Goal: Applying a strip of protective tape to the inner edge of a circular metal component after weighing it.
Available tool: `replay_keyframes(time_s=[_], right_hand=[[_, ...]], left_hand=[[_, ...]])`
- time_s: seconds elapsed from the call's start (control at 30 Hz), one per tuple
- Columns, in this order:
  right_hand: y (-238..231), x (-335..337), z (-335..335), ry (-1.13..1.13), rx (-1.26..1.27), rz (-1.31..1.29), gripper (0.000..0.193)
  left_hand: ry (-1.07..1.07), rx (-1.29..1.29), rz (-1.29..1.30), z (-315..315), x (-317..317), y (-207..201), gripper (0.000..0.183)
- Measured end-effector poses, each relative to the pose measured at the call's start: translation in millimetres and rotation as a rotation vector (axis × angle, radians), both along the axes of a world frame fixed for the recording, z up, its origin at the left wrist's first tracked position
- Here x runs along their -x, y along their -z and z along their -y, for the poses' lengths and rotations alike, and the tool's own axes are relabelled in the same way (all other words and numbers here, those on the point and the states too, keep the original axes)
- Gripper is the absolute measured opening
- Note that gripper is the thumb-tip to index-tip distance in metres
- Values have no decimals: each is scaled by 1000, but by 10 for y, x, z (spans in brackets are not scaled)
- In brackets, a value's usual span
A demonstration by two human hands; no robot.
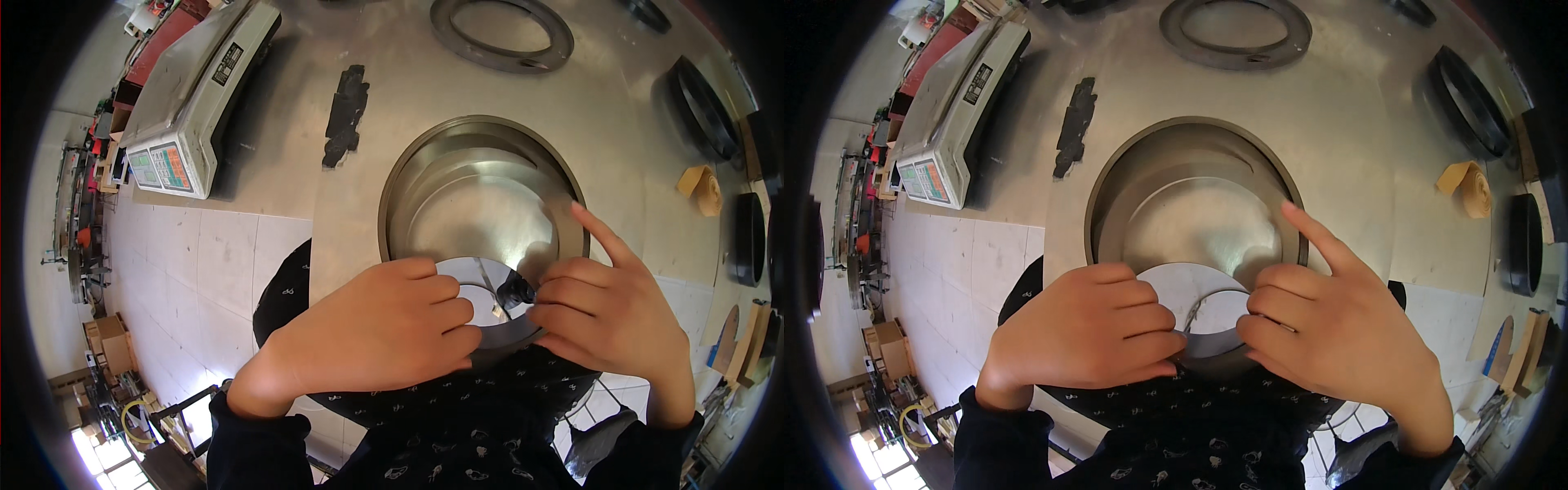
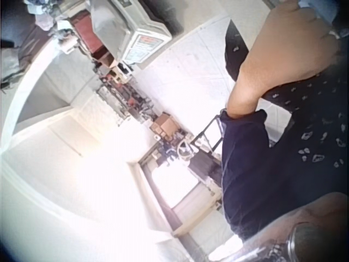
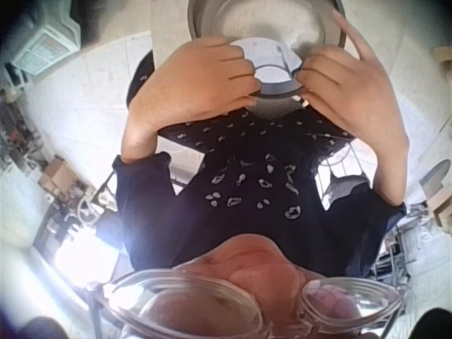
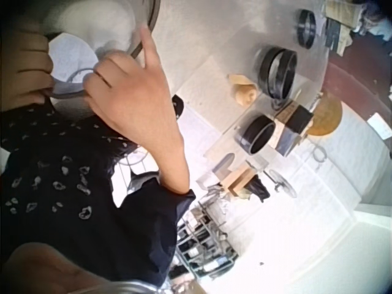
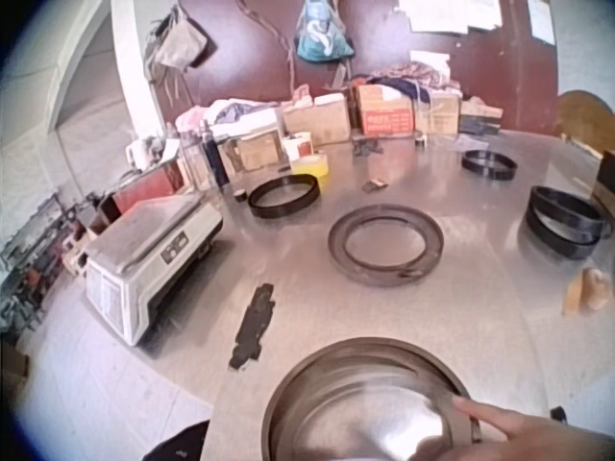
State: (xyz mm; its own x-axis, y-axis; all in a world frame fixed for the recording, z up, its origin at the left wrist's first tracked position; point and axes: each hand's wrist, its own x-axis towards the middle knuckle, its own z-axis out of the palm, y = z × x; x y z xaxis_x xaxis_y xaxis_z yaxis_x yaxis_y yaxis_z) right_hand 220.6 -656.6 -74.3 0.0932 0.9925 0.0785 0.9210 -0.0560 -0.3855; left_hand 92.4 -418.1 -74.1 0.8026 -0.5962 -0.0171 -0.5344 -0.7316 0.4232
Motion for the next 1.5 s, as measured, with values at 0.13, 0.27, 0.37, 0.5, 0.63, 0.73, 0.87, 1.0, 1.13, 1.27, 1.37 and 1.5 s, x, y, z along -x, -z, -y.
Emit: replay_keyframes(time_s=[0.13, 0.27, 0.37, 0.5, 0.63, 0.73, 0.87, 1.0, 1.13, 1.27, 1.37, 1.5], right_hand=[[-147, -56, -26, 87, -118, -5, 28], [-99, -177, -171, 548, -275, -38, 49], [103, -257, -406, 563, -254, -81, 59], [241, -342, -612, 613, -230, -61, 47], [307, -385, -657, 630, -243, -43, 34], [339, -403, -675, 685, -240, -23, 23], [366, -399, -690, 671, -244, 59, 20], [368, -391, -666, 676, -251, 83, 20], [274, -429, -608, 709, -173, -106, 22], [143, -323, -520, 544, -326, 2, 27], [-171, -195, -265, 257, -204, 92, 36], [-50, 93, -153, 53, -51, 22, 43]], left_hand=[[-258, 173, 169, -217, -108, -10, 42], [-675, 162, 391, -221, -398, -24, 55], [-679, 101, 308, -231, -526, 152, 60], [-684, 116, 211, -168, -605, 233, 54], [-734, 108, 283, -178, -671, 287, 42], [-737, 126, 328, -218, -698, 358, 36], [-757, 137, 303, -243, -696, 371, 33], [-737, 134, 359, -252, -677, 391, 34], [-766, 132, 303, -248, -675, 396, 37], [-750, 162, 268, -318, -573, 371, 43], [-709, 172, 396, -255, -542, 219, 44], [-331, 202, 295, -316, -391, 36, 47]])
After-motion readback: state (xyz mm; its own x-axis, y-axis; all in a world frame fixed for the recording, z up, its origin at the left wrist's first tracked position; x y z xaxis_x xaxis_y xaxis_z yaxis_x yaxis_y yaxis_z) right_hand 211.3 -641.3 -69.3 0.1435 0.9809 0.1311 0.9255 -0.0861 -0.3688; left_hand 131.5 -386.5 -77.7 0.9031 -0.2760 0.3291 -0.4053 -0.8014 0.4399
